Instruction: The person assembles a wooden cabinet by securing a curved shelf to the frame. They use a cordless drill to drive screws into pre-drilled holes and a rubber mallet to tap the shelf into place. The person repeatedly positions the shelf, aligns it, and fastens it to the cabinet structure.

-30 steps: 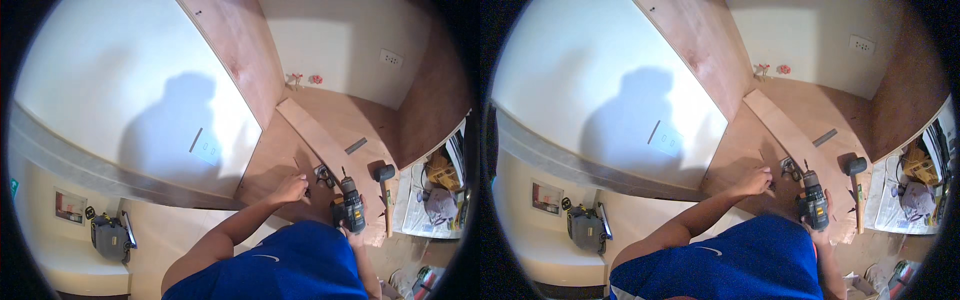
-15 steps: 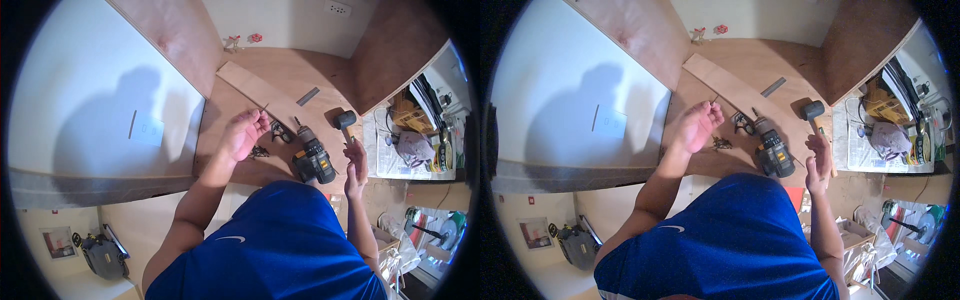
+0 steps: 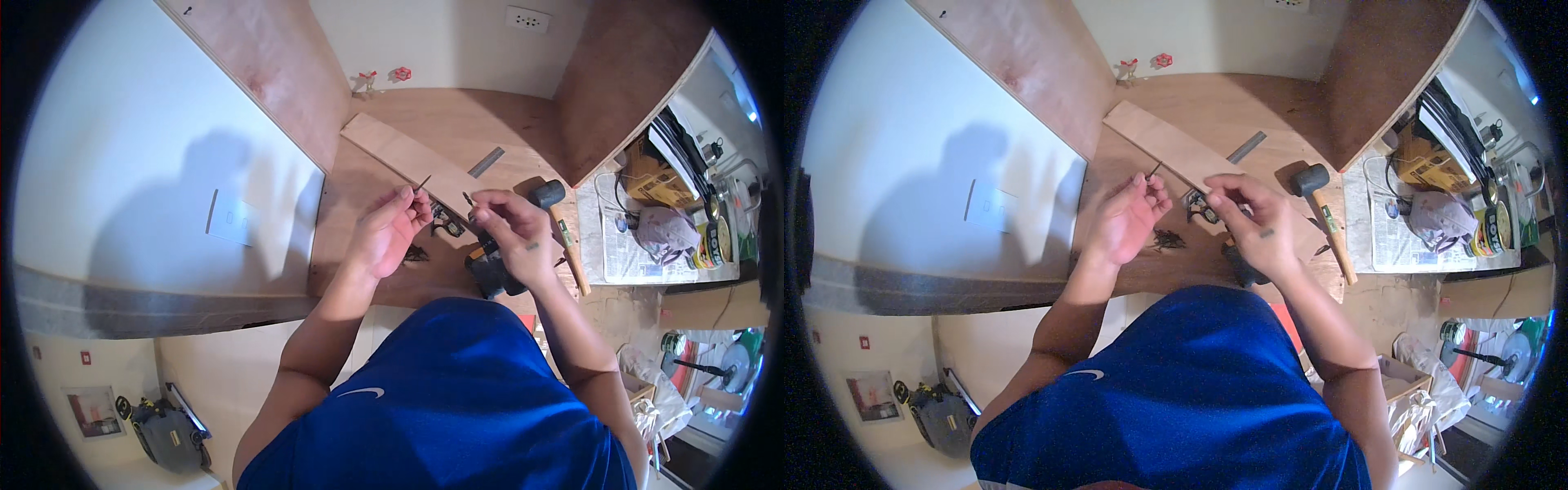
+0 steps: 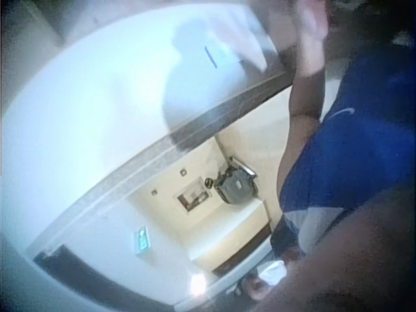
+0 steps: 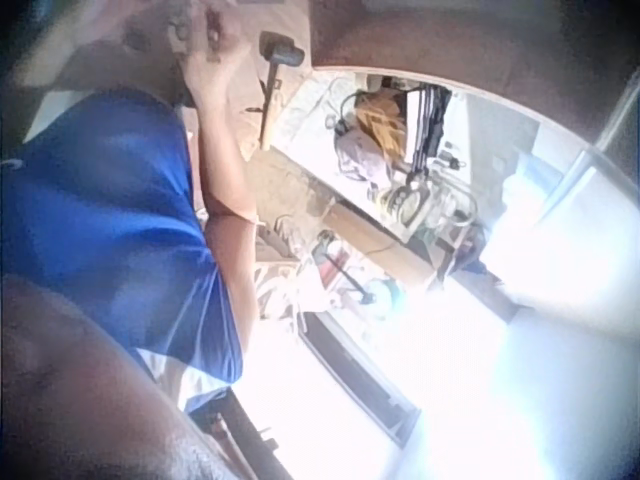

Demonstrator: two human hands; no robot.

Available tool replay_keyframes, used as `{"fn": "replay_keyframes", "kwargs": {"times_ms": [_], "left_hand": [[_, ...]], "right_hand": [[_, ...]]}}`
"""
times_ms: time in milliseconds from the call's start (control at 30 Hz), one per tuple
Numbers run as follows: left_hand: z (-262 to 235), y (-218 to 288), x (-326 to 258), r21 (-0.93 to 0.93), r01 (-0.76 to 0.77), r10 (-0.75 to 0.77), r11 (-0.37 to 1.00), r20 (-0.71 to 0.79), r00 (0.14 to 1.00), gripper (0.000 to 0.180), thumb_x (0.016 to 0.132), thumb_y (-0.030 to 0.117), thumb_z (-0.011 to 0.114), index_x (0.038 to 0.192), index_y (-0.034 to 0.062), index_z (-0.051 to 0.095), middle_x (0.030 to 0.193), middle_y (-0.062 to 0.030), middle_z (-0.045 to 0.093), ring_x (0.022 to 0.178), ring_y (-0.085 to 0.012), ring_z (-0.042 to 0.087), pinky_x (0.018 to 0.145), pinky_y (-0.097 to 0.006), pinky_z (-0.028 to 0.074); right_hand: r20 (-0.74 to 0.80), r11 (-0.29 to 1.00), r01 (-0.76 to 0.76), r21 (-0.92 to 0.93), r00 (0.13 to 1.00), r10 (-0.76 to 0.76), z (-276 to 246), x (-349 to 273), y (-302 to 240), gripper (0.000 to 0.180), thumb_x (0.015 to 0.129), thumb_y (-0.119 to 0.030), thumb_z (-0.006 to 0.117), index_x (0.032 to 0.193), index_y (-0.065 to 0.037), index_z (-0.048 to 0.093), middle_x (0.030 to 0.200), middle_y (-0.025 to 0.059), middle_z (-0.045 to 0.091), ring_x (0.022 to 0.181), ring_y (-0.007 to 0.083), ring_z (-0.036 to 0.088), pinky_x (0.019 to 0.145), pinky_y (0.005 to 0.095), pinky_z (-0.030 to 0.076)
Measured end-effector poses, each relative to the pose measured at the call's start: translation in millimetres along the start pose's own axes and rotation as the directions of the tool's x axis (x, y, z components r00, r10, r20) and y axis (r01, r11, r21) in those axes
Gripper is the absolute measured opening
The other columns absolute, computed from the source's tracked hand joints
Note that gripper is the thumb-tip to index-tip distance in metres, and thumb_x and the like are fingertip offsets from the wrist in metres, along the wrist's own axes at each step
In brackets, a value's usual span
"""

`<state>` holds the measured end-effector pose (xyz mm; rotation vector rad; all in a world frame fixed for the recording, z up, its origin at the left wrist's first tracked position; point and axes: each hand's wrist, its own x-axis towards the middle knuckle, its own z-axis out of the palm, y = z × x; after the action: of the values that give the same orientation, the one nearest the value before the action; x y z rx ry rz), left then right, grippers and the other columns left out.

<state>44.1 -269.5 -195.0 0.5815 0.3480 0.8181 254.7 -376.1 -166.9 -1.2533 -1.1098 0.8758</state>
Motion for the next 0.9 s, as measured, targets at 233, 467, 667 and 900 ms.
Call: {"fn": "replay_keyframes", "kwargs": {"times_ms": [233, 467, 667, 900], "left_hand": [[25, -15, 2, 0.12, 0.051, -0.052, 0.991, 0.008, 0.999, 0.018, 0.104, 0.022, 0.063, 0.108, 0.0067, 0.07, 0.114, -0.0083, 0.071, 0.111, -0.02, 0.064, 0.103, -0.041, 0.047], [-43, -84, 10, 0.831, -0.173, 0.202, 0.529, 0.074, 0.977, 0.031, 0.097, 0.017, 0.068, 0.123, 0.0019, 0.064, 0.109, -0.009, 0.07, 0.102, -0.0241, 0.067, 0.093, -0.038, 0.052], [-54, -171, 25, 0.75, -0.392, 0.01, 0.533, 0.457, 0.889, 0.08, 0.074, 0.016, 0.091, 0.14, 0.0029, 0.05, 0.122, -0.0103, 0.064, 0.115, -0.0249, 0.064, 0.103, -0.038, 0.05], [-73, -207, 32, 0.717, -0.011, -0.436, 0.696, 0.436, 0.787, 0.093, 0.074, 0.026, 0.094, 0.148, 0.0035, 0.044, 0.135, -0.0135, 0.06, 0.128, -0.0252, 0.057, 0.112, -0.042, 0.045]], "right_hand": [[0.18, 0.942, -0.187, 0.28, 0.974, 0.14, 24, 18, -26, 0.018, 0.101, -0.013, 0.068, 0.112, 0.001, 0.073, 0.097, 0.0027, 0.074, 0.089, 0.0096, 0.068, 0.081, 0.0269, 0.056], [-0.102, 0.943, -0.052, 0.328, 0.991, 0.09, -17, 14, 31, 0.012, 0.101, -0.011, 0.067, 0.104, 0.0, 0.071, 0.098, 0.0068, 0.074, 0.09, 0.0138, 0.069, 0.085, 0.0312, 0.056], [-0.335, 0.933, -0.122, 0.338, 0.911, 0.241, -101, 2, 71, 0.011, 0.101, -0.012, 0.065, 0.106, -0.003, 0.069, 0.094, 0.0057, 0.071, 0.086, 0.0166, 0.069, 0.082, 0.0315, 0.056], [-0.314, 0.85, -0.306, 0.429, 0.832, 0.458, -96, -20, 112, 0.014, 0.102, -0.016, 0.067, 0.104, -0.003, 0.07, 0.097, 0.0029, 0.071, 0.086, 0.016, 0.07, 0.08, 0.031, 0.059]]}}
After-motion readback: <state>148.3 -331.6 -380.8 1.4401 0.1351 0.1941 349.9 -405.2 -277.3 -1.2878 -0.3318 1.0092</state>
